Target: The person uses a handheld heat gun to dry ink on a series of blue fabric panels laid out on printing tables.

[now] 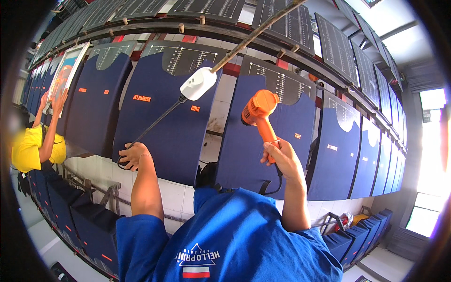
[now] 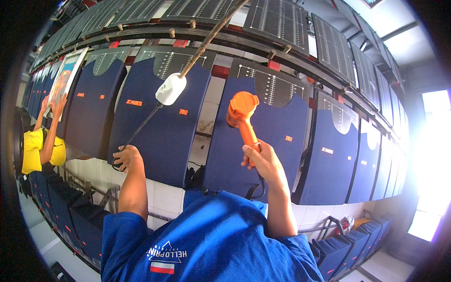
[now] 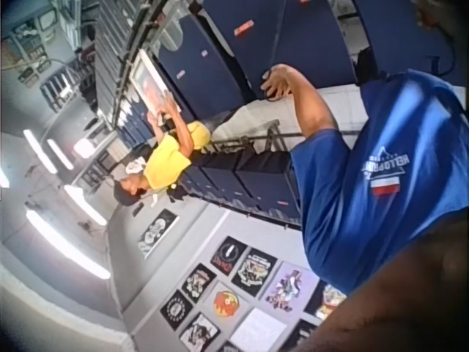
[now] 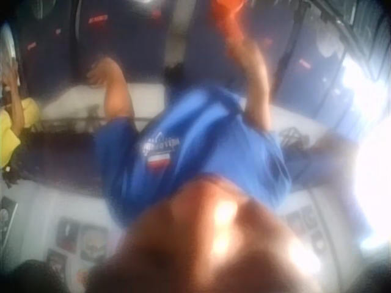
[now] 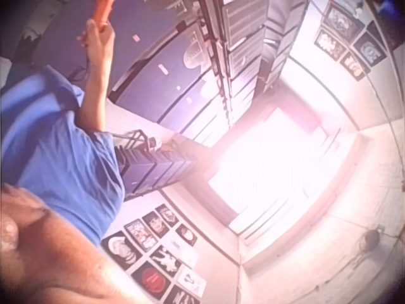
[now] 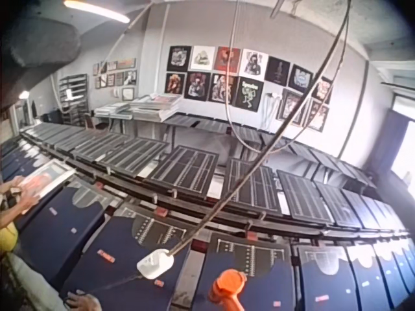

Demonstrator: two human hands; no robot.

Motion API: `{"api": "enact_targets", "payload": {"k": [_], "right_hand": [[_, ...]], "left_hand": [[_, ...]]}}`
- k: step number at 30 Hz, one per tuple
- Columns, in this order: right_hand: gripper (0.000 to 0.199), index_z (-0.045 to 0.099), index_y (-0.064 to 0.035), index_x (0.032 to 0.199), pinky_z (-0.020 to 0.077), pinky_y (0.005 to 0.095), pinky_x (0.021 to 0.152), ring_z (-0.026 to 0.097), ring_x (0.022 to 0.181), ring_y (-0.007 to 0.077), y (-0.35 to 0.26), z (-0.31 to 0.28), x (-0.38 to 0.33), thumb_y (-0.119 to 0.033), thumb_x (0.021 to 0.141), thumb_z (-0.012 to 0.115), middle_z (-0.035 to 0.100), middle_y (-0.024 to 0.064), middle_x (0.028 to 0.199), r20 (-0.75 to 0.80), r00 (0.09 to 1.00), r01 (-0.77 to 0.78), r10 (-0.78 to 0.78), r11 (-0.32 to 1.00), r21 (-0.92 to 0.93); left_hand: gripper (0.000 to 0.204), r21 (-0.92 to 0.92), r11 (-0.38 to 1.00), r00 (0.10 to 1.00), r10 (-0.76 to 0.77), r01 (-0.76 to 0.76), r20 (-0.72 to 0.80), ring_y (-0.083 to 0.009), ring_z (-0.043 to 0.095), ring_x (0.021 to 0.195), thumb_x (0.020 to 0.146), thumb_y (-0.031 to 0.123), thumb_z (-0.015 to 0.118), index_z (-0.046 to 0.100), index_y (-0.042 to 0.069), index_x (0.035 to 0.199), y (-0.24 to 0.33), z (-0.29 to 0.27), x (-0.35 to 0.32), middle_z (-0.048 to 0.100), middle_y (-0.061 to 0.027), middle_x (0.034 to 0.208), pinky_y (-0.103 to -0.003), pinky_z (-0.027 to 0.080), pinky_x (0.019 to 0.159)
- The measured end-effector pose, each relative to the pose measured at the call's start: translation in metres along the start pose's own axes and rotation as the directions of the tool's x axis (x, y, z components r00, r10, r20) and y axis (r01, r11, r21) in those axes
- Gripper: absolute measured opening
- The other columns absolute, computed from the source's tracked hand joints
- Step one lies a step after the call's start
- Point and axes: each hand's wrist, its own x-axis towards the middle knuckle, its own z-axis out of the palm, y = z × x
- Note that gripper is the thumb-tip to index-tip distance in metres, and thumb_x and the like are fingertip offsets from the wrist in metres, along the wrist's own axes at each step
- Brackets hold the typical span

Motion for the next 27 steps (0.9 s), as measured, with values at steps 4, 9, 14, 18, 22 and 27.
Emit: {"api": "enact_targets", "payload": {"k": [4,9,14,18,22,27], "right_hand": [[0.030,0.059,0.0014,0.101,0.0503,0.0252,0.060,0.064,0.066,0.0119,0.002,-0.001,-0.001,-0.028,0.097,0.063,0.060,0.0032,0.075,0.008,1.000,0.006,-0.006,1.000,0.001],[0.030,0.060,0.0015,0.102,0.0503,0.0255,0.060,0.064,0.066,0.0119,-0.001,-0.001,-0.002,-0.028,0.096,0.064,0.061,0.0032,0.077,0.002,1.000,-0.015,0.015,1.000,-0.012],[0.030,0.060,0.0013,0.102,0.0502,0.0253,0.059,0.064,0.066,0.0117,0.001,-0.001,-0.001,-0.027,0.096,0.064,0.061,0.0031,0.076,-0.013,1.000,-0.007,0.007,1.000,-0.030],[0.029,0.060,0.0010,0.101,0.0501,0.0252,0.059,0.063,0.066,0.0114,0.002,0.003,0.001,-0.027,0.096,0.064,0.061,0.0030,0.076,-0.017,0.999,0.036,-0.036,0.999,-0.017],[0.028,0.060,0.0012,0.101,0.0499,0.0249,0.059,0.063,0.066,0.0112,-0.003,-0.003,-0.001,-0.026,0.095,0.064,0.061,0.0029,0.075,-0.001,1.000,-0.011,0.011,1.000,0.000],[0.028,0.060,0.0018,0.101,0.0495,0.0244,0.059,0.063,0.065,0.0110,0.000,-0.003,0.000,-0.025,0.095,0.064,0.060,0.0028,0.074,-0.020,0.999,-0.029,0.029,0.999,-0.035]], "left_hand": [[0.054,0.003,1.000,1.000,0.005,-0.005,-0.024,-0.0491,0.031,0.139,0.102,0.044,0.032,0.035,0.014,0.148,-0.003,0.009,0.005,0.030,-0.0182,0.157,-0.058,0.030,0.106],[0.055,0.007,0.999,0.999,-0.031,0.031,-0.013,-0.0484,0.031,0.138,0.103,0.044,0.033,0.036,0.015,0.149,0.004,-0.003,-0.002,0.032,-0.0179,0.157,-0.057,0.030,0.106],[0.056,0.004,1.000,1.000,-0.026,0.026,0.011,-0.0485,0.031,0.139,0.103,0.045,0.033,0.035,0.015,0.150,0.006,-0.011,-0.005,0.031,-0.0179,0.157,-0.058,0.030,0.107],[0.057,0.014,1.000,1.000,-0.018,0.018,0.023,-0.0485,0.031,0.139,0.103,0.045,0.033,0.034,0.015,0.151,0.004,-0.009,-0.003,0.030,-0.0174,0.158,-0.058,0.029,0.107],[0.057,0.007,1.000,1.000,-0.014,0.014,0.022,-0.0487,0.030,0.140,0.103,0.046,0.033,0.035,0.015,0.150,0.003,-0.012,-0.004,0.030,-0.0169,0.158,-0.058,0.029,0.107],[0.056,0.009,1.000,1.000,-0.005,0.004,0.015,-0.0493,0.030,0.140,0.103,0.042,0.034,0.035,0.011,0.149,0.007,-0.020,-0.011,0.029,-0.0210,0.157,-0.059,0.032,0.107]]}}
